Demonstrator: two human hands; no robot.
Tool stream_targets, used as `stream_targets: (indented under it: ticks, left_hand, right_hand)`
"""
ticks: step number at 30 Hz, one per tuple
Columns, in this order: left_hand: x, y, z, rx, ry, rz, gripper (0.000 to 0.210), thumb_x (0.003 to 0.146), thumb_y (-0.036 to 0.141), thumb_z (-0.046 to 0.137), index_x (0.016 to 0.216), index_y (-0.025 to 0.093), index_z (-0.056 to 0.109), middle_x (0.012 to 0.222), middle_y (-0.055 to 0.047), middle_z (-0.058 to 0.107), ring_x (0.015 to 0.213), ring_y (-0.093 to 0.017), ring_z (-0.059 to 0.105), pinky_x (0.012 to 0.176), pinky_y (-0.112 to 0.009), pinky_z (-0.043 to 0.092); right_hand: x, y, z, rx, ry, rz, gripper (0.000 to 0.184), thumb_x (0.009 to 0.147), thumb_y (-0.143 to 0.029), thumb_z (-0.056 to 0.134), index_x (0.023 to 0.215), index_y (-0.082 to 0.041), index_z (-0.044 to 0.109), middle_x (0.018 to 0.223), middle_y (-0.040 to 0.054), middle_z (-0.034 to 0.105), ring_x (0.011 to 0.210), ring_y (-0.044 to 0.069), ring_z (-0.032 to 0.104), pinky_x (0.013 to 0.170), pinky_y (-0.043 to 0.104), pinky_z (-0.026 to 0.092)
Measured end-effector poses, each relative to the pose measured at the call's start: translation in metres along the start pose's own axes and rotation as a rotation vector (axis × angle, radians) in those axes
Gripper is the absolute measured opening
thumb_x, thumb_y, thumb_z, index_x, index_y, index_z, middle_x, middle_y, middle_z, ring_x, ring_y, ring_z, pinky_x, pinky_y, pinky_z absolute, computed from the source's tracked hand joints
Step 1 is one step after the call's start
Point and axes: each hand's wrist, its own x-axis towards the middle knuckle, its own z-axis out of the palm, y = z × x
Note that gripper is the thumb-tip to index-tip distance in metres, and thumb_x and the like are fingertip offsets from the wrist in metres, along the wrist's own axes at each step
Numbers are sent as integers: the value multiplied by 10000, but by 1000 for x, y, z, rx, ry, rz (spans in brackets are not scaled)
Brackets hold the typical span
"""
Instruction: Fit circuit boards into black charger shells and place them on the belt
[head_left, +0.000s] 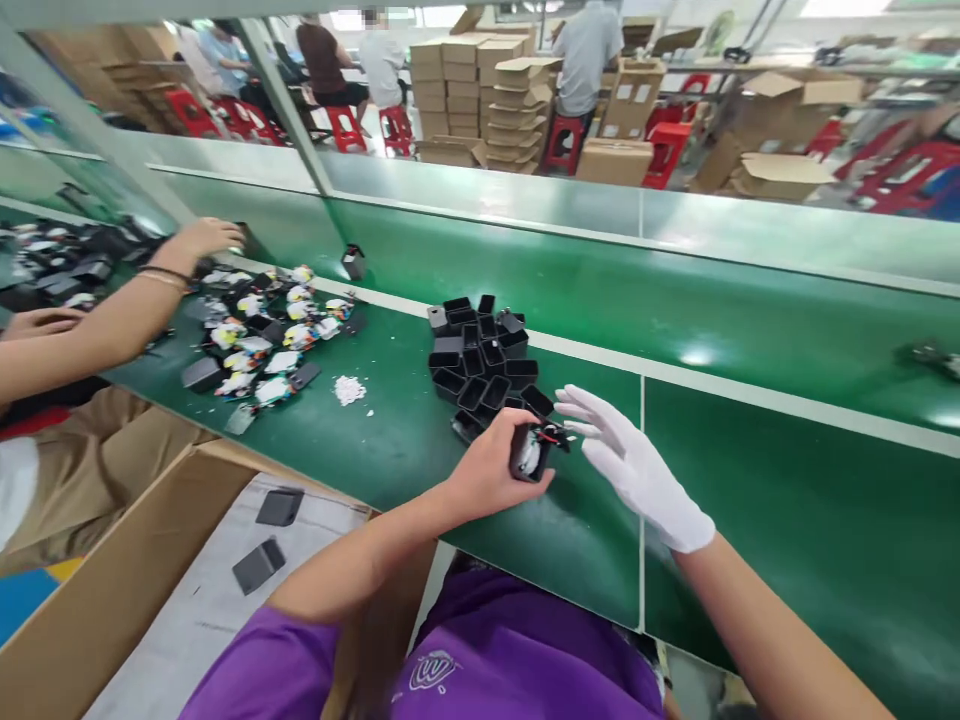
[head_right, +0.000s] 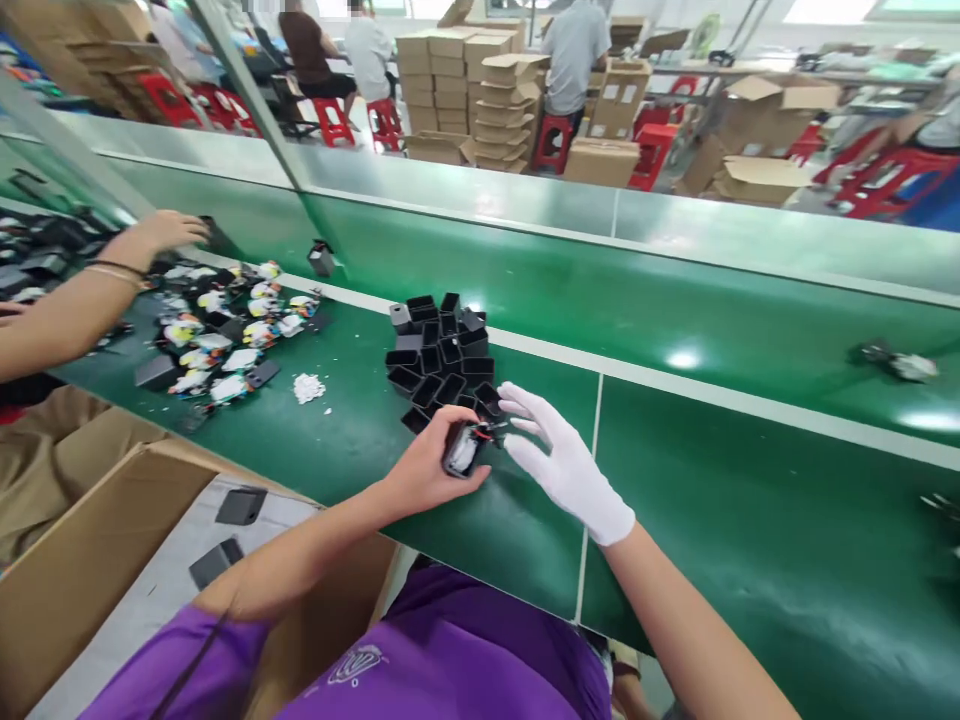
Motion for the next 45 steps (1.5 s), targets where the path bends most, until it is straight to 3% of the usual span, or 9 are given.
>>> stream_targets:
  ticks: [2,5,9,15,20,26,34,38,45]
  left_hand:
    - [13,-1,31,-24,-118,-8,571,711,206,713,1187,234,399,1041,-41,605,876,-194,658,755,-303,564]
    - [23,-4,64,-8,-174,21,569,713,211,717,1187,236,403,1080,-56,611,957,-224,661,786,-327,566]
    - [22,-11,81,45,-175,103,491,762,226,688,1179,234,428,1069,-65,620,973,-225,654,799,-336,565]
    - [17,-19,75,166,-236,261,396,835,229,633,1191,209,461,1067,-92,638,964,-223,644,821,-338,555]
    - [18,-22,68,279,-305,301,364,856,270,644,1176,199,485,1069,-99,652,957,-239,655,808,-350,534]
    - [20,-26,64,203,-317,249,549,754,195,730,1220,206,440,1110,-107,619,1007,-265,633,834,-368,527]
    - [21,-19,65,-263,-372,-2,591,733,217,740,1204,243,384,1122,-84,540,1009,-228,601,862,-371,514]
    - [23,-18,63,-262,-387,-69,553,722,204,748,1169,244,424,1088,-58,577,937,-206,620,813,-338,516]
    - [21,-18,63,-269,-386,-19,565,717,273,816,1152,249,457,1084,-49,615,982,-215,641,837,-341,525]
  right_hand:
    - [-19,13,-13,-94,13,51,548,898,-452,649,1403,-295,509,1358,84,615,1140,231,647,978,409,553]
    - [-32,27,-22,-236,134,70,312,868,-312,660,1175,-260,643,1107,54,700,943,205,680,862,370,584]
    - [-36,39,-26,-343,187,28,40,867,-245,605,904,-236,615,921,39,662,753,177,640,697,319,562]
    - [-43,48,-25,-480,18,71,39,874,-233,571,845,-236,546,805,15,626,679,169,577,646,300,467]
    - [-41,45,-26,-307,-28,228,104,856,-218,542,752,-223,537,697,-18,579,612,142,517,602,270,420]
    - [-38,36,-33,36,42,399,112,823,-264,577,728,-206,566,666,-19,571,584,138,512,560,269,404]
    - [-47,23,-41,273,325,330,175,815,-195,608,686,-219,492,947,16,687,747,158,597,631,279,455]
    - [-51,16,-36,312,337,364,170,784,-137,600,686,-224,490,882,-7,728,708,151,620,611,269,463]
    - [-52,17,-30,324,401,337,164,794,-154,637,713,-223,511,960,11,749,753,160,661,629,274,499]
